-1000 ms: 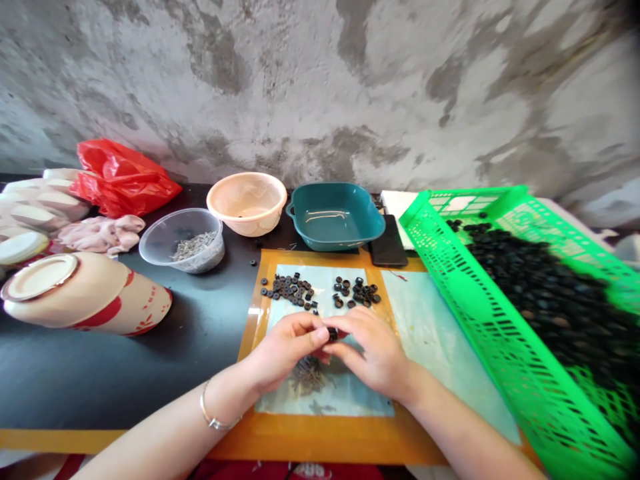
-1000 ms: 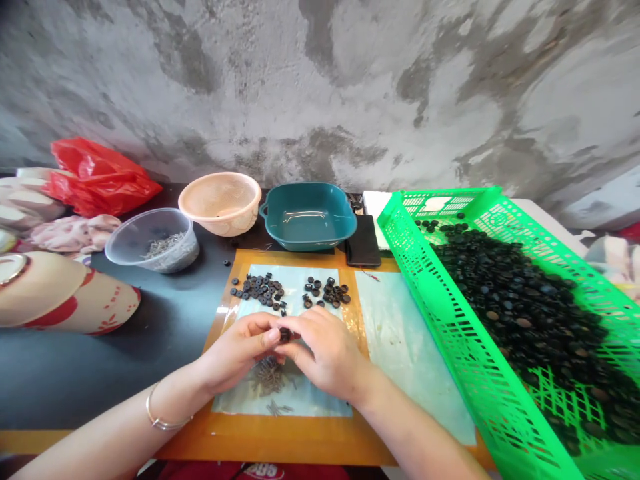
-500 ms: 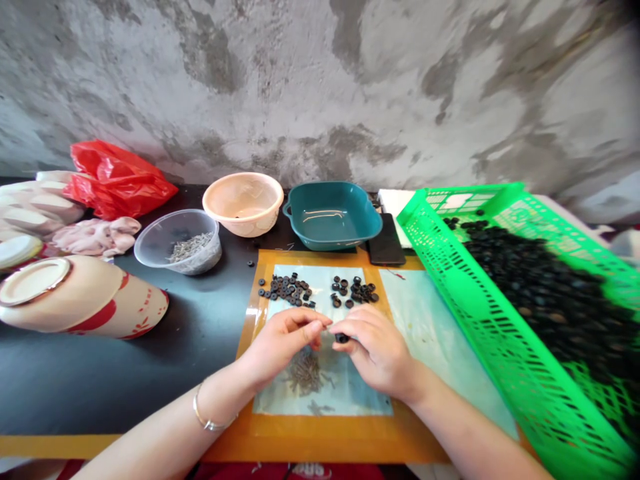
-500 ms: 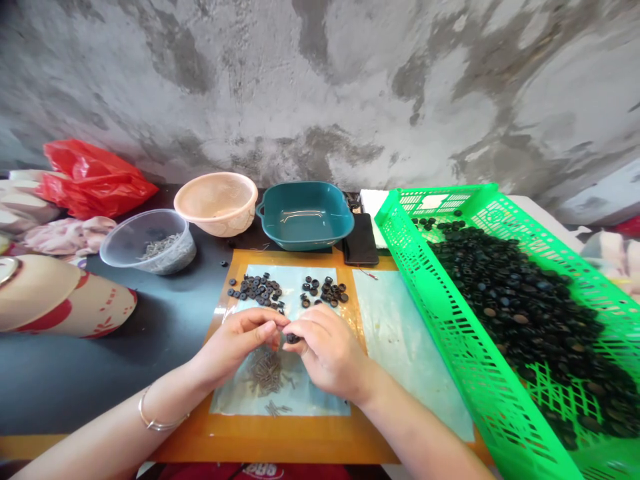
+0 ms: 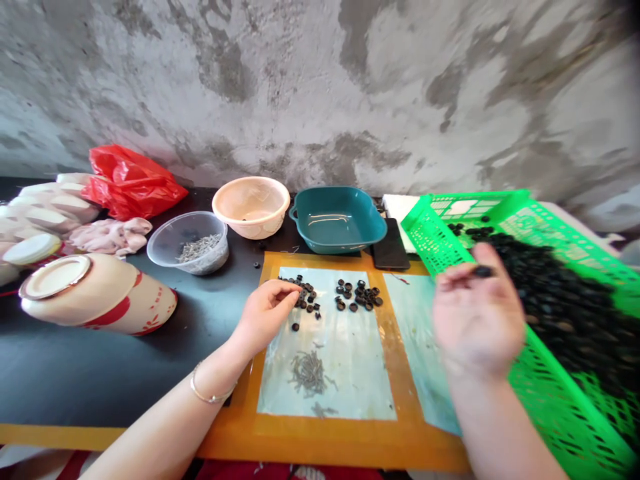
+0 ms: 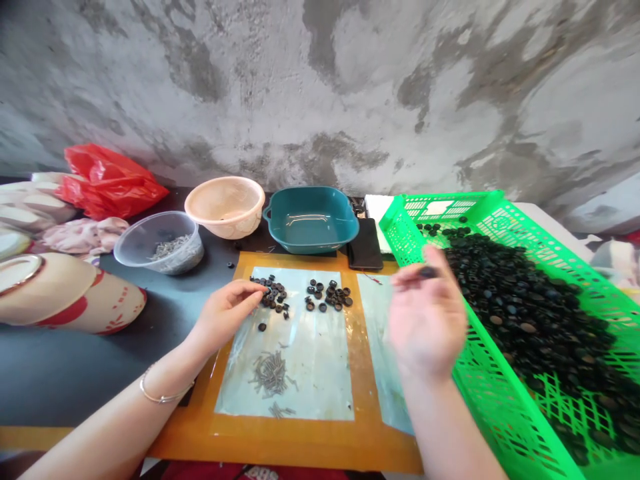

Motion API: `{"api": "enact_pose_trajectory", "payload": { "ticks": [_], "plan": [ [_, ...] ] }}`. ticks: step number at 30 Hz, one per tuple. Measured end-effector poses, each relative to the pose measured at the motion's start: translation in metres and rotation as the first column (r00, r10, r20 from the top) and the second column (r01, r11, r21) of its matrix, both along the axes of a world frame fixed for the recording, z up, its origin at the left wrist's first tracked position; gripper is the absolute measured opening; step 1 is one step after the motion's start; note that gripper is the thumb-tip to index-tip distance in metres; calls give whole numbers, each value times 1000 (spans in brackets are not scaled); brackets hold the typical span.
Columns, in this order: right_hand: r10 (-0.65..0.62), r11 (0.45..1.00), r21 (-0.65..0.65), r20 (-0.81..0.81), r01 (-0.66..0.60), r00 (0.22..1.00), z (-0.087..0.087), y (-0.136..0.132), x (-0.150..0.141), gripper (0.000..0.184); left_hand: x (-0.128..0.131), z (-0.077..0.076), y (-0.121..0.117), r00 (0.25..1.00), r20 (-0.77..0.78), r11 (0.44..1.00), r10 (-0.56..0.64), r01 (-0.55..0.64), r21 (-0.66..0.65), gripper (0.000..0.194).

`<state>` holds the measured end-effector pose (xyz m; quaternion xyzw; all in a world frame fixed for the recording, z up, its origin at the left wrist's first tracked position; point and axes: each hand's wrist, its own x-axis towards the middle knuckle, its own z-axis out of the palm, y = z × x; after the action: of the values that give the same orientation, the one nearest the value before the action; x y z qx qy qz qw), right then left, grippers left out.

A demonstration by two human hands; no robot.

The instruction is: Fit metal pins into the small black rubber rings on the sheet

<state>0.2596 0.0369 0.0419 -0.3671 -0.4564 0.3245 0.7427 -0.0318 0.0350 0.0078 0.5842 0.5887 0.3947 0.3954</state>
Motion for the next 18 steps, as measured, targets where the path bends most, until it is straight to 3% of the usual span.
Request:
{"api": "enact_pose_trajectory", "payload": {
  "ticks": [1, 3, 5, 6, 7, 9, 11, 13, 15, 18],
  "plan": [
    [-25, 1000, -19, -127, 22, 992, 4, 5, 10, 35, 0, 0, 0, 997, -77, 999, -32, 34, 26, 20],
    [52, 985, -154, -181, -81, 982, 7, 11, 20, 56, -1, 2, -1, 964, -232, 989, -128, 141, 42, 18],
    [149, 954, -248, -93, -168, 985, 2, 8, 10, 50, -2, 4, -3, 900, -368, 966, -234, 257, 13, 17],
    [271, 914, -321, 32, -247, 962, -3, 3, -1, 35, -4, 6, -4, 865, -417, 953, -278, 302, -10, 17],
    [404, 863, -401, 182, -307, 897, -9, -3, -15, 23, -5, 7, -5, 835, -452, 942, -314, 335, -37, 16],
    [598, 784, -528, 501, -327, 626, -23, -17, -46, 7, -10, 8, -5, 786, -493, 921, -373, 380, -92, 20],
    [560, 828, -488, 729, -275, 393, -35, -29, -71, 3, -13, 9, -5, 746, -518, 900, -419, 415, -129, 22],
    [510, 851, -449, 831, -271, 225, -44, -36, -86, 4, -14, 9, -5, 719, -536, 888, -441, 437, -145, 17],
    [472, 862, -424, 872, -278, 133, -50, -39, -90, 2, -13, 9, -5, 716, -540, 887, -443, 440, -144, 13],
    [451, 868, -405, 885, -287, 117, -53, -39, -89, 6, -10, 9, -6, 738, -524, 896, -426, 425, -131, 13]
  ]
}}
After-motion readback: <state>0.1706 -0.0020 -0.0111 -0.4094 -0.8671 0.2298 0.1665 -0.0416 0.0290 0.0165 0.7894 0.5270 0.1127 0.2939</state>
